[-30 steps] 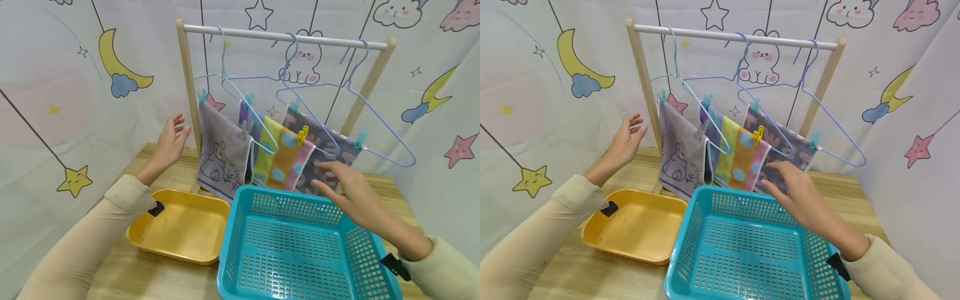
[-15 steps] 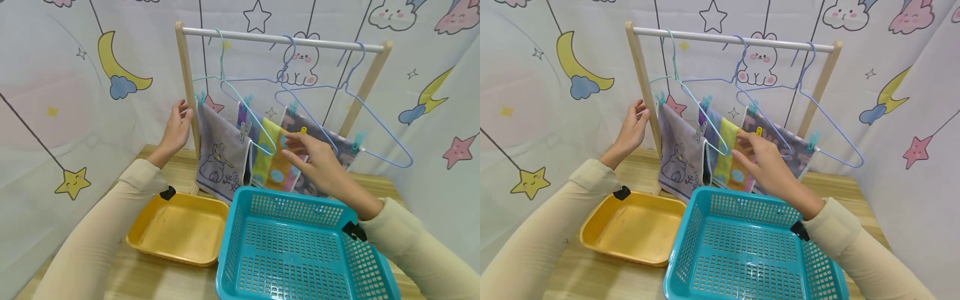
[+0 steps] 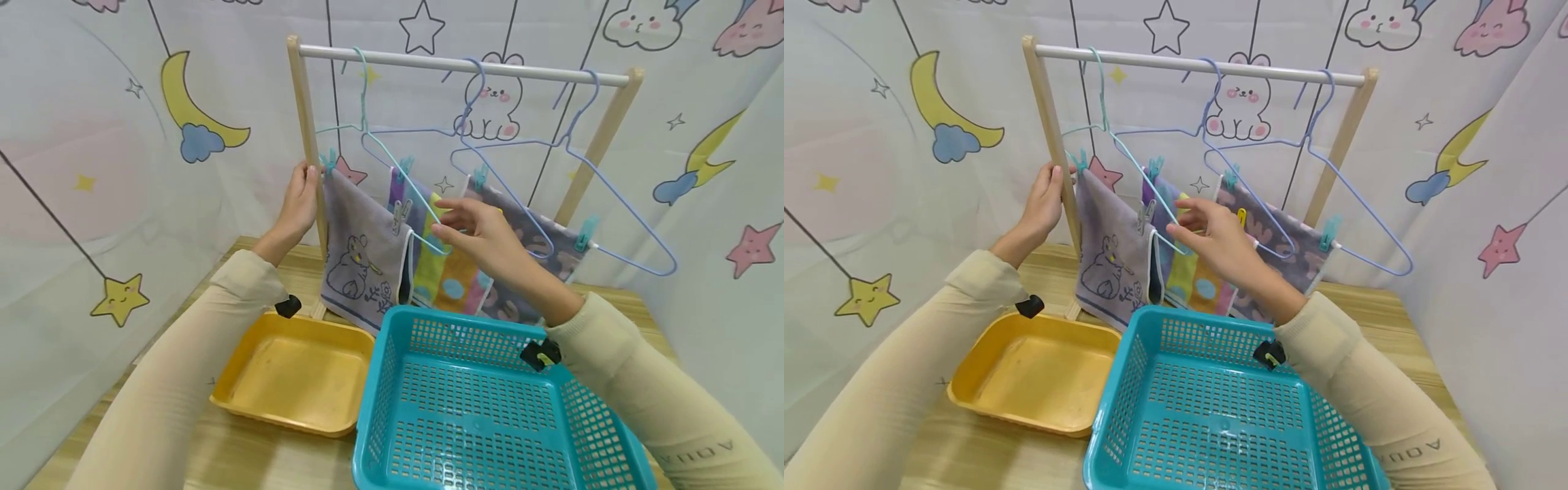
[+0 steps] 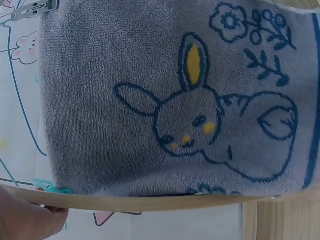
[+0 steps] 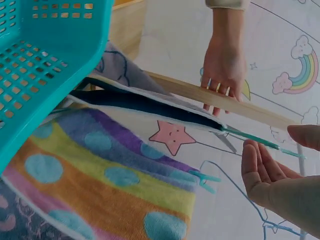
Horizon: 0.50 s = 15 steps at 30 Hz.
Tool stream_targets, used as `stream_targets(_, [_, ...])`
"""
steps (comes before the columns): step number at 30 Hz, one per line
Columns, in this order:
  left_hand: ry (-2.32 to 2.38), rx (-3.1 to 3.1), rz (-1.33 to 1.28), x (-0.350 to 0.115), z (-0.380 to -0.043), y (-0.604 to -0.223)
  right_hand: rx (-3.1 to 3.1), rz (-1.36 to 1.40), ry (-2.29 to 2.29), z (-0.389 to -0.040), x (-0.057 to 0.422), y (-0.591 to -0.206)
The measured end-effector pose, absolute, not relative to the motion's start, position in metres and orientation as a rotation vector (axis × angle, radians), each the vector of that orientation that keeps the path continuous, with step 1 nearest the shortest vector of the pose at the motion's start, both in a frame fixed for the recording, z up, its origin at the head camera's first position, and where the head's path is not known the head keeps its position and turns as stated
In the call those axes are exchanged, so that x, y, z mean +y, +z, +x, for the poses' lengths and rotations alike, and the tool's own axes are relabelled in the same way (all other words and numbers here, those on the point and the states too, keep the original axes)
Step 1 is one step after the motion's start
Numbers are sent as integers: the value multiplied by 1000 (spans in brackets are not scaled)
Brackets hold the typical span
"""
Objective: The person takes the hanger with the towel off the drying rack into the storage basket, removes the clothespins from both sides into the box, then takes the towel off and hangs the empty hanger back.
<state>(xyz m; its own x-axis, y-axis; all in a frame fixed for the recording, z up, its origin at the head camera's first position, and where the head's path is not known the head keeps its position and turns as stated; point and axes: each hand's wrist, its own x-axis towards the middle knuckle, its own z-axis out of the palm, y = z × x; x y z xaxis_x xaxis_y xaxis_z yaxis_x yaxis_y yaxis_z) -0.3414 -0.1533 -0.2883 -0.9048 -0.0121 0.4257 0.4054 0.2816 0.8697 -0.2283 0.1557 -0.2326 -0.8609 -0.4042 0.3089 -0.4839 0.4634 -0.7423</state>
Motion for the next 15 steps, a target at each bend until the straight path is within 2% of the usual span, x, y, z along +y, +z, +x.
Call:
stream_targets(7, [-1840,-2117,-211,-144,-351,-285,-2644,785,1599,-240,143,-226])
stream_targets(15, [-1880,-2047,-230,-140,-365,-291,-2590,783,1925,-245,137,-224])
